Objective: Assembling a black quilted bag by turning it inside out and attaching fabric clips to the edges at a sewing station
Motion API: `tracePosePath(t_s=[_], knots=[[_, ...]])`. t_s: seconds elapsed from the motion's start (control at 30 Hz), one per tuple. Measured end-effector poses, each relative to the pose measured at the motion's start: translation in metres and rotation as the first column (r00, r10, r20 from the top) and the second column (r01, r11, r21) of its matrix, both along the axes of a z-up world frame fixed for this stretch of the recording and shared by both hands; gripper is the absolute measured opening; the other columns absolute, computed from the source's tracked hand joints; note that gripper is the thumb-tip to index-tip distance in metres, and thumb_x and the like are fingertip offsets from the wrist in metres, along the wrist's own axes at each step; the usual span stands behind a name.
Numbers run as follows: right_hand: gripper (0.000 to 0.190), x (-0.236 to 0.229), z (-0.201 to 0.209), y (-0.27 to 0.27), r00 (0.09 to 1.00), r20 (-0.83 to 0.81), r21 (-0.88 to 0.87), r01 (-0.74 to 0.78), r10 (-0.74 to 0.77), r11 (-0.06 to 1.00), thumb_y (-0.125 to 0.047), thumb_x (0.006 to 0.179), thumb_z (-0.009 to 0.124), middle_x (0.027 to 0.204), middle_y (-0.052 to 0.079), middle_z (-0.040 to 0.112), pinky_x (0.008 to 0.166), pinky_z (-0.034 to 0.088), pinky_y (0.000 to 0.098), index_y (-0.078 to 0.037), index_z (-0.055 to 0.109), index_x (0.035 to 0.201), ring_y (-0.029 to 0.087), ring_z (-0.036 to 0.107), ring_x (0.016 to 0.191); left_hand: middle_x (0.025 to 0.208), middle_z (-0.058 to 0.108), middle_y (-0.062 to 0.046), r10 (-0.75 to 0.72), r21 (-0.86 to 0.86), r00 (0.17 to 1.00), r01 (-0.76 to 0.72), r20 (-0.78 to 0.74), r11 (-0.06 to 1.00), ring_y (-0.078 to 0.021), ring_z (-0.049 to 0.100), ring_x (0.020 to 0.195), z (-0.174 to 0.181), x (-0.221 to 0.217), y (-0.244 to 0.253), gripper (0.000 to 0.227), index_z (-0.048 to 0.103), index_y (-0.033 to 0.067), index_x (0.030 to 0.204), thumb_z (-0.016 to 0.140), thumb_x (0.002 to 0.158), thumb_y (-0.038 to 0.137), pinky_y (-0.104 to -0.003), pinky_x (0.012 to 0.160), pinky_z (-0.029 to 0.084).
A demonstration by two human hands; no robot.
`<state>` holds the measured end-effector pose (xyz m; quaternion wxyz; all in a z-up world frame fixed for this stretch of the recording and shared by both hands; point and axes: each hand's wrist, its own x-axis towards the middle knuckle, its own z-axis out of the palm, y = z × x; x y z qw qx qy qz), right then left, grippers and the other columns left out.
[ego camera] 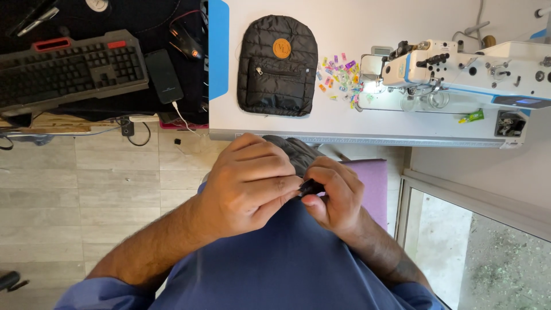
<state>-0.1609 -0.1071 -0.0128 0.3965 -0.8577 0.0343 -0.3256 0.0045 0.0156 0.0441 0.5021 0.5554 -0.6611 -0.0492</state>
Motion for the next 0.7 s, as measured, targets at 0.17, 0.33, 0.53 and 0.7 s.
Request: tracePosePath(t_s=[0.17,0.33,0.53,0.7], knots=[[0.053,-0.003,-0.006,-0.005,0.999,0.044,-0.009,-0.013,0.013,1.0,-0.043,0.109,0.041,0.076,0.015,0.056,0.057,0.05,0.0389,0.005,0.054,0.09,0.03,0.059,0.064,0.086,0.063,-0.004,0.0,-0.009,0.999,-0.001,-0.038,1.0,-0.0247,0.063,0.081,-0.002,-0.003,-0.005,0.013,0.067,0.0034,0.089,0.062,0.101,0.008,-0.04,0.075,0.04],[0.054,-0.007,-0.006,-0.008,1.0,0.022,-0.019,0.01,-0.009,1.0,-0.045,0.108,0.04,0.078,0.014,0.058,0.061,0.055,0.0391,0.003,0.055,0.09,0.029,0.062,0.067,0.085,0.064,-0.004,-0.003,-0.006,0.997,0.002,-0.081,1.0,-0.0248,0.064,0.08,-0.003,-0.007,-0.01,0.012,0.068,0.003,0.089,0.065,0.099,0.008,-0.04,0.074,0.039],[0.052,-0.001,0.004,-0.014,0.999,0.038,0.0,-0.021,0.021,1.0,-0.045,0.107,0.044,0.074,0.013,0.056,0.057,0.051,0.0385,0.003,0.054,0.089,0.028,0.059,0.062,0.083,0.063,-0.004,-0.006,0.009,0.997,0.007,-0.079,1.0,-0.0242,0.063,0.078,0.0,-0.007,-0.014,0.012,0.068,0.0027,0.087,0.066,0.098,0.006,-0.04,0.074,0.039],[0.051,-0.002,0.005,-0.018,1.0,0.022,-0.011,0.001,-0.001,1.0,-0.045,0.105,0.046,0.073,0.013,0.057,0.056,0.05,0.037,0.002,0.054,0.089,0.027,0.059,0.061,0.084,0.062,-0.004,-0.005,0.026,0.999,0.006,-0.04,1.0,-0.024,0.062,0.079,0.0,-0.005,-0.016,0.011,0.068,0.0036,0.088,0.065,0.098,0.004,-0.04,0.076,0.039]])
